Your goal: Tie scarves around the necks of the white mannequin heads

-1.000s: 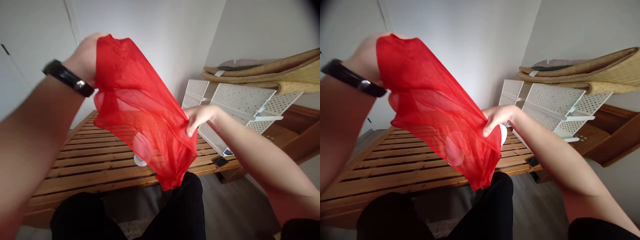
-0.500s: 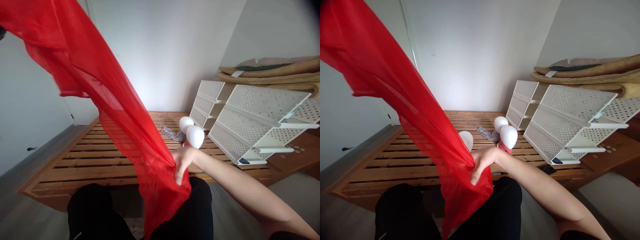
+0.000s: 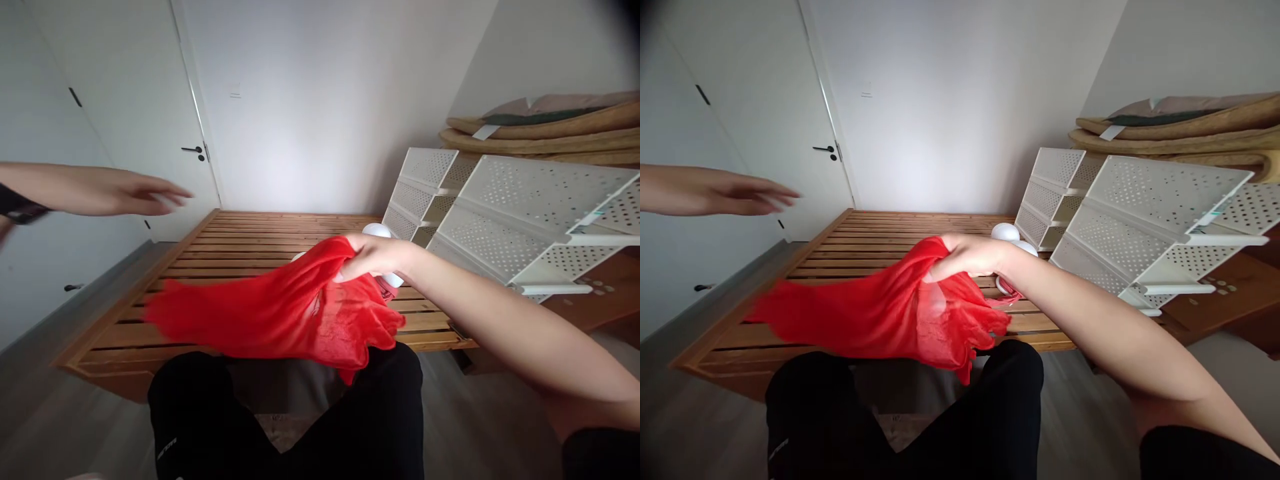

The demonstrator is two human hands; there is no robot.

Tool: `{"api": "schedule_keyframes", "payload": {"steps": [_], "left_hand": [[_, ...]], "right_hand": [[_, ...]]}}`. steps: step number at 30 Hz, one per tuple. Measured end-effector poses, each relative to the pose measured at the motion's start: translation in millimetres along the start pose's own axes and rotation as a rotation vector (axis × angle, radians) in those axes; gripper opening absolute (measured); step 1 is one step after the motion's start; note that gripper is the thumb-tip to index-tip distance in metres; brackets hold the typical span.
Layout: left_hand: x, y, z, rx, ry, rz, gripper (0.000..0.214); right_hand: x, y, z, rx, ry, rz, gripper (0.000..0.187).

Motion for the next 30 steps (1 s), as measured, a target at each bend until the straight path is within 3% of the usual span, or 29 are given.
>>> {"api": "schedule_keyframes", "payload": {"steps": [2, 6, 9, 12, 15, 17, 21, 24, 28, 30], "left_hand": [[-53.0, 17, 29, -0.102, 0.093, -0.335, 0.065], [-135.0, 63, 98, -0.402, 0.655, -0.526, 0.067], [-173.2, 86, 114, -0.457, 0.764, -0.772, 0.05], [-171.8, 84, 105, -0.393, 0.567, -0.978, 0.034], [-149.5, 64, 88, -0.255, 0.283, -1.042, 0.032], [-138.1, 53, 80, -0.167, 0.121, -1.073, 0.034], [-131.9, 44, 84, -0.157, 0.067, -1.083, 0.039], [-134.6, 42, 95, -0.225, 0.18, -1.046, 0.045], [-139.7, 51, 105, -0.347, 0.36, -1.116, 0.044], [-138.8, 52, 109, -0.399, 0.458, -1.094, 0.04]], "right_hand": [[-13, -20, -15, 0.008, 0.073, -0.032, 0.028], [-34, -42, -32, -0.101, 0.187, -0.153, 0.03], [-25, -34, -37, -0.224, 0.255, -0.196, 0.036], [-4, -11, -38, -0.407, 0.314, -0.197, 0.042], [6, 16, -34, -0.643, 0.385, -0.3, 0.045], [9, 26, -33, -0.707, 0.426, -0.319, 0.043], [18, 23, -39, -0.608, 0.449, -0.138, 0.036], [25, 25, -39, -0.548, 0.4, -0.033, 0.031], [35, 27, -33, -0.39, 0.297, 0.102, 0.024], [40, 29, -30, -0.312, 0.231, 0.173, 0.025]]}}
Point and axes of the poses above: each hand's wrist, its own y-axis away from the middle knuckle, its own x-axis out of the back of the hand, z = x × y, the point moved 7 cm from there along -y, towards the middle knuckle, and after that the axes turned 7 degrees about x, right-handed, at the moved point
